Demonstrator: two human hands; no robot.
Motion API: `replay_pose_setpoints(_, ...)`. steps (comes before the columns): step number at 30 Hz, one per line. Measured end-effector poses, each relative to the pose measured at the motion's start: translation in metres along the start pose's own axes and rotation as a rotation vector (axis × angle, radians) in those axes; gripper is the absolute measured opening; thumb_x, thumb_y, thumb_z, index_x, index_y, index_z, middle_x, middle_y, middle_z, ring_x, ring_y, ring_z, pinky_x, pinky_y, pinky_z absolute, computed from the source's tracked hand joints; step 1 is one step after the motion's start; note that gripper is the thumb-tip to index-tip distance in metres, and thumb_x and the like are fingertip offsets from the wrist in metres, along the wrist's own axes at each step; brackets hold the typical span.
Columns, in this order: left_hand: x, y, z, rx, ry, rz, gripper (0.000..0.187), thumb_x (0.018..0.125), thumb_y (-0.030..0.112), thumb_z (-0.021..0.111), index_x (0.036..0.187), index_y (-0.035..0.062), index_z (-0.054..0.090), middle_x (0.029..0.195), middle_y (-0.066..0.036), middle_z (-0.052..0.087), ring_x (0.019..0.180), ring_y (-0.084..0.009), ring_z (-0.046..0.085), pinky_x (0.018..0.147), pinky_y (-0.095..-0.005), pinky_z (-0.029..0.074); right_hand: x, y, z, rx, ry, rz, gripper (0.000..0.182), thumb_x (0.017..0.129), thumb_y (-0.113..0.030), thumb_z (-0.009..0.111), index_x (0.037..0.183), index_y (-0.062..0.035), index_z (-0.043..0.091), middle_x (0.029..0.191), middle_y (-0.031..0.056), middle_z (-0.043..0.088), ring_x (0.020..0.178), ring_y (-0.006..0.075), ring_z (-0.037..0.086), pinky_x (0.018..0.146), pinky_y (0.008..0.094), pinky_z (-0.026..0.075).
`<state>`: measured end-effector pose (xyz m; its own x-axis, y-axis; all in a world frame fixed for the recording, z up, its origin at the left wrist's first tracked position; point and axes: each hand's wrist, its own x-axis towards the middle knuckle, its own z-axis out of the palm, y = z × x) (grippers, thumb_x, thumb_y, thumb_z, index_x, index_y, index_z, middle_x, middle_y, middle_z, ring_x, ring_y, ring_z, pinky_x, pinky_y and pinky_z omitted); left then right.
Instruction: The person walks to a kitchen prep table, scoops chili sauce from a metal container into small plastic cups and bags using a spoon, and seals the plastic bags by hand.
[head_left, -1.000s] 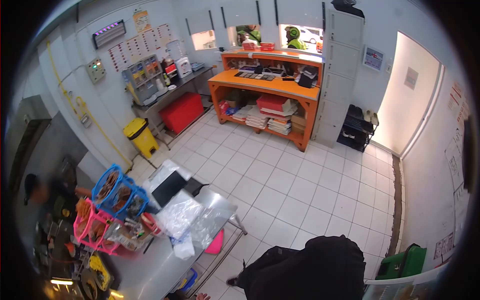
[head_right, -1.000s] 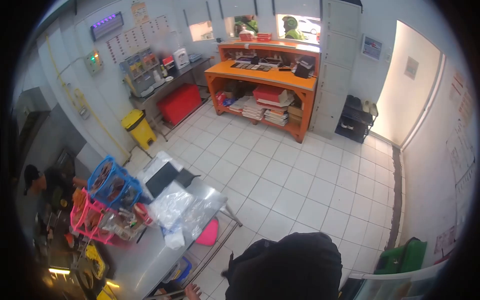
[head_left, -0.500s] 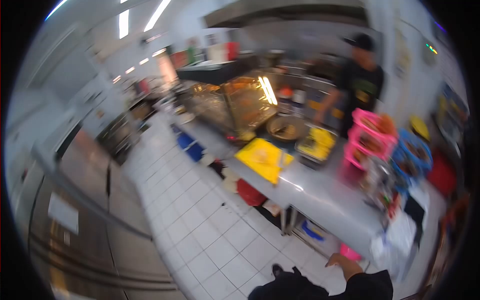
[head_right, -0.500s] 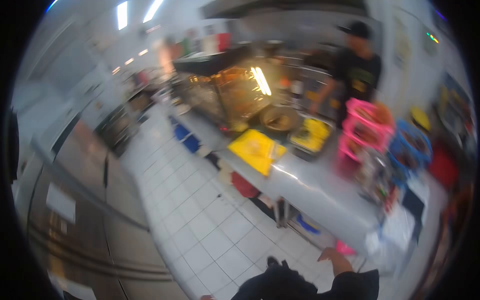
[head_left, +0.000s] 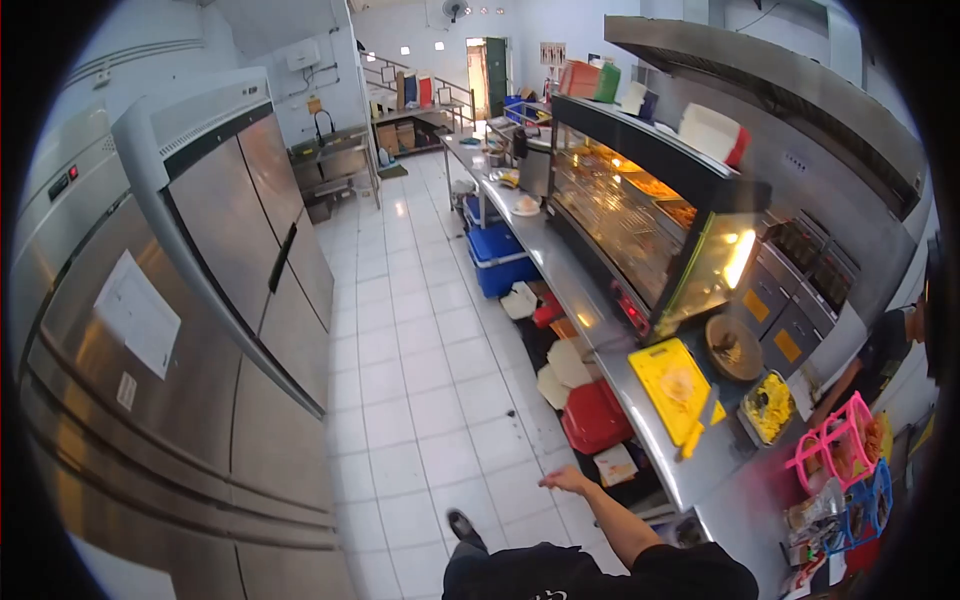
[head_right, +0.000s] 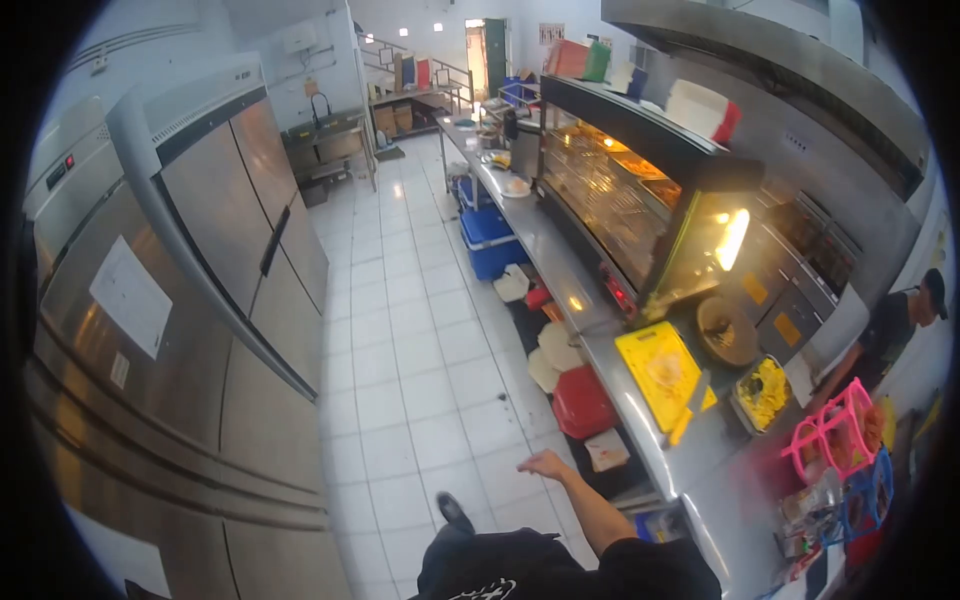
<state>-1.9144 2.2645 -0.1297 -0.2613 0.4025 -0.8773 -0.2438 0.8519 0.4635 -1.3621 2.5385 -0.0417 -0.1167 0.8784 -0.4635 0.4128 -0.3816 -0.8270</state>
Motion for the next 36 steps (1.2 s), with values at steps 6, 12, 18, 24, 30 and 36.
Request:
replay_pose_setpoints(6,0.134,0.208,0.045,0.946,-0.093,0.506,0.028,0.099,0.03,0.052,0.113,0.0077,0.063,0.09,-0.011,0.071,0.078,-0.0259,0.071,0.054,-0.0411,0.053,0.076,0.13,0.051,-0.438,0.014,0.408,0.073,0.075,-0.066,0.076,0.082,0.0059,0.074,0.069,0.0181,0.069,0.065,0.0289,0.068,0.062,0.0387,0.057)
replay_pose_setpoints(12,0.238,0.452,0.049,0.423,-0.087,0.237,0.033,0.095,0.026,0.053,0.12,0.0053,0.062,0.098,-0.014,0.073,0.084,-0.0287,0.071,0.063,-0.0484,0.054,0.06,0.116,0.074,0.076,0.039,0.919,0.075,0.081,-0.052,0.076,0.127,0.0058,0.061,0.122,0.0208,0.063,0.097,0.032,0.067,0.073,0.046,0.057)
replay_pose_setpoints(18,0.3,0.59,0.108,0.524,0.072,0.297,0.034,0.095,0.026,0.054,0.121,0.0064,0.061,0.104,-0.014,0.071,0.081,-0.0282,0.069,0.065,-0.0479,0.053,0.149,0.056,0.061,0.404,-0.002,1.11,0.071,0.087,-0.043,0.072,0.146,-0.0115,0.05,0.134,0.0144,0.058,0.107,0.0324,0.062,0.09,0.0515,0.052)
replay_pose_setpoints(24,0.312,0.618,0.216,0.586,-0.272,0.024,0.031,0.1,0.036,0.051,0.112,0.011,0.064,0.105,-0.01,0.071,0.086,-0.0264,0.068,0.071,-0.0451,0.054,0.429,0.049,0.004,0.22,-0.051,0.772,0.062,0.084,-0.046,0.07,0.126,-0.0009,0.063,0.118,0.018,0.064,0.1,0.0288,0.065,0.075,0.0487,0.057)
replay_pose_setpoints(30,0.35,0.705,0.307,0.971,-0.328,0.347,0.033,0.099,0.032,0.046,0.109,0.0075,0.066,0.096,-0.013,0.07,0.088,-0.0262,0.068,0.075,-0.0472,0.057,0.663,-0.148,-0.116,-0.259,0.073,-0.032,0.06,0.091,-0.058,0.06,0.067,-0.0037,0.068,0.065,0.0203,0.066,0.06,0.0274,0.063,0.061,0.0463,0.052)
replay_pose_setpoints(36,0.382,0.851,0.37,0.4,-0.104,0.166,0.044,0.098,0.036,0.049,0.132,0.0079,0.056,0.108,-0.012,0.067,0.082,-0.0259,0.064,0.07,-0.0415,0.052,0.753,-0.271,-0.19,-0.163,0.115,-0.073,0.051,0.09,-0.043,0.059,0.084,0.0068,0.071,0.086,0.0325,0.068,0.086,0.0463,0.068,0.079,0.0505,0.052)
